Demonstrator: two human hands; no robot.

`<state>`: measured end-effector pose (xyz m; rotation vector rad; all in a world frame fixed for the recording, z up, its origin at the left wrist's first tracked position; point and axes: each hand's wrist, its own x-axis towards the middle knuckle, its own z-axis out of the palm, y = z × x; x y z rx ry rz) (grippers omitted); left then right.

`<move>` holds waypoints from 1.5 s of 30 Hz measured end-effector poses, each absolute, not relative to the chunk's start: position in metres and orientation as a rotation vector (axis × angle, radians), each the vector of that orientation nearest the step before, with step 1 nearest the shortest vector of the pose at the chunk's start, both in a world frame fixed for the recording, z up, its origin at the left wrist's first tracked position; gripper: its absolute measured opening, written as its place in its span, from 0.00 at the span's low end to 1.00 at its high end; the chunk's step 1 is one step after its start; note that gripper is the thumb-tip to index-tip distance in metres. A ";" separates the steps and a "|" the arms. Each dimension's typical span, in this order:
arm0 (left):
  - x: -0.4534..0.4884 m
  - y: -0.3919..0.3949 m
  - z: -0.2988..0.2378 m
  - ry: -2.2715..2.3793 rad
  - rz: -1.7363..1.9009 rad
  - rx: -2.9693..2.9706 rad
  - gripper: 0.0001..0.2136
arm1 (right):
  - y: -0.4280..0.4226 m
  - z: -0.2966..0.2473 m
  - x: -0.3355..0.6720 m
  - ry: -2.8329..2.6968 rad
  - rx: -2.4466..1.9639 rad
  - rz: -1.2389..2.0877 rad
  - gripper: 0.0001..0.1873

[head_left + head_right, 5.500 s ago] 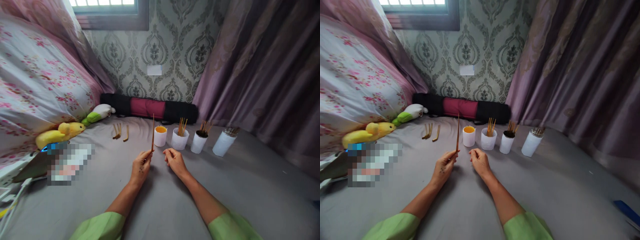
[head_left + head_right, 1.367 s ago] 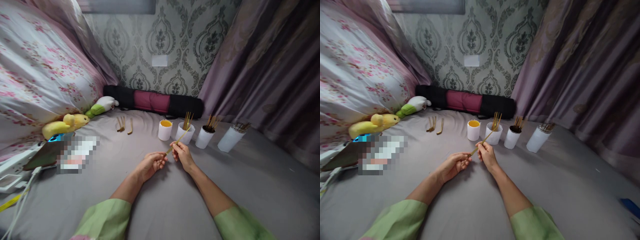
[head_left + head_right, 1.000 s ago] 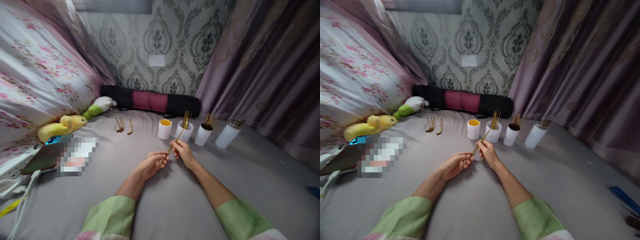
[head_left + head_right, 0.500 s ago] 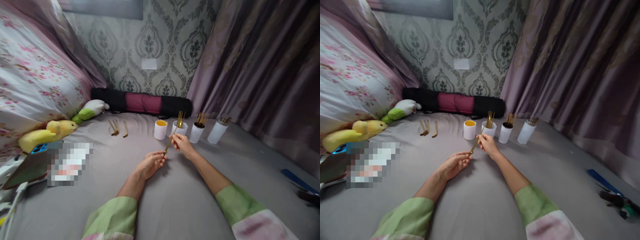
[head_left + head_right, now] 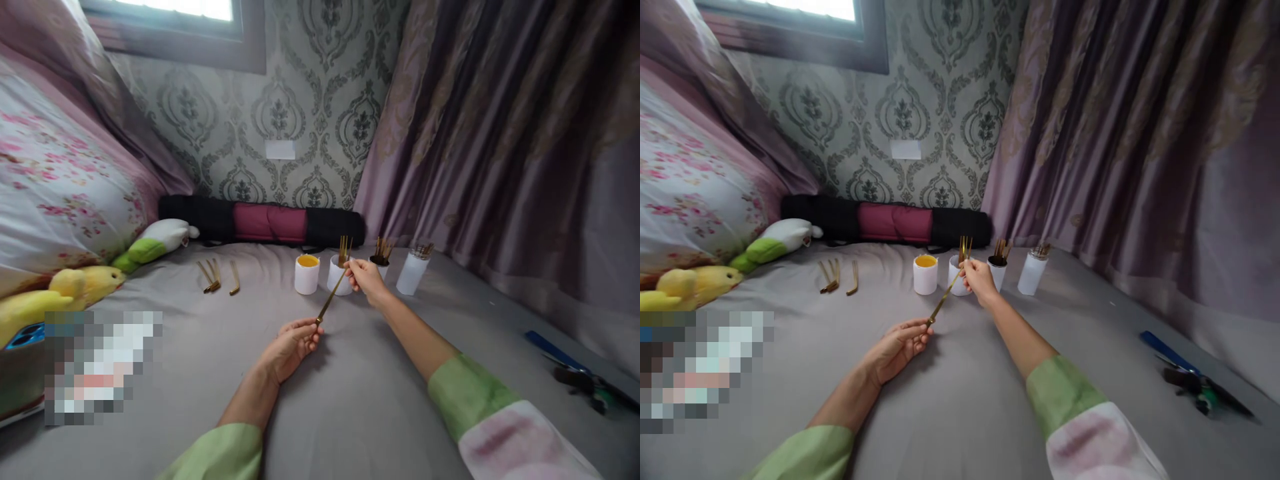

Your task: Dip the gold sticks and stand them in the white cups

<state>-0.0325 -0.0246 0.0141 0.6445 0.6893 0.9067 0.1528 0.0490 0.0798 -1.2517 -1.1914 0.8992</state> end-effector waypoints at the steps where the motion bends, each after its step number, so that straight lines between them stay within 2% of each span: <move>1: -0.032 -0.025 0.014 0.697 0.908 0.643 0.09 | 0.050 0.081 0.156 -1.185 -1.256 0.885 0.11; 12: -0.032 -0.026 0.017 0.690 0.915 0.631 0.07 | 0.049 0.088 0.171 -1.166 -1.275 0.889 0.10; 19: -0.036 -0.023 0.015 0.663 0.938 0.585 0.08 | 0.059 0.115 0.186 -1.131 -1.266 0.834 0.09; 33: -0.040 -0.017 0.012 0.635 0.948 0.474 0.08 | 0.093 0.176 0.232 -1.059 -1.373 0.497 0.14; 45: -0.041 -0.015 0.012 0.631 0.955 0.449 0.09 | 0.121 0.176 0.226 -1.275 -1.566 0.178 0.18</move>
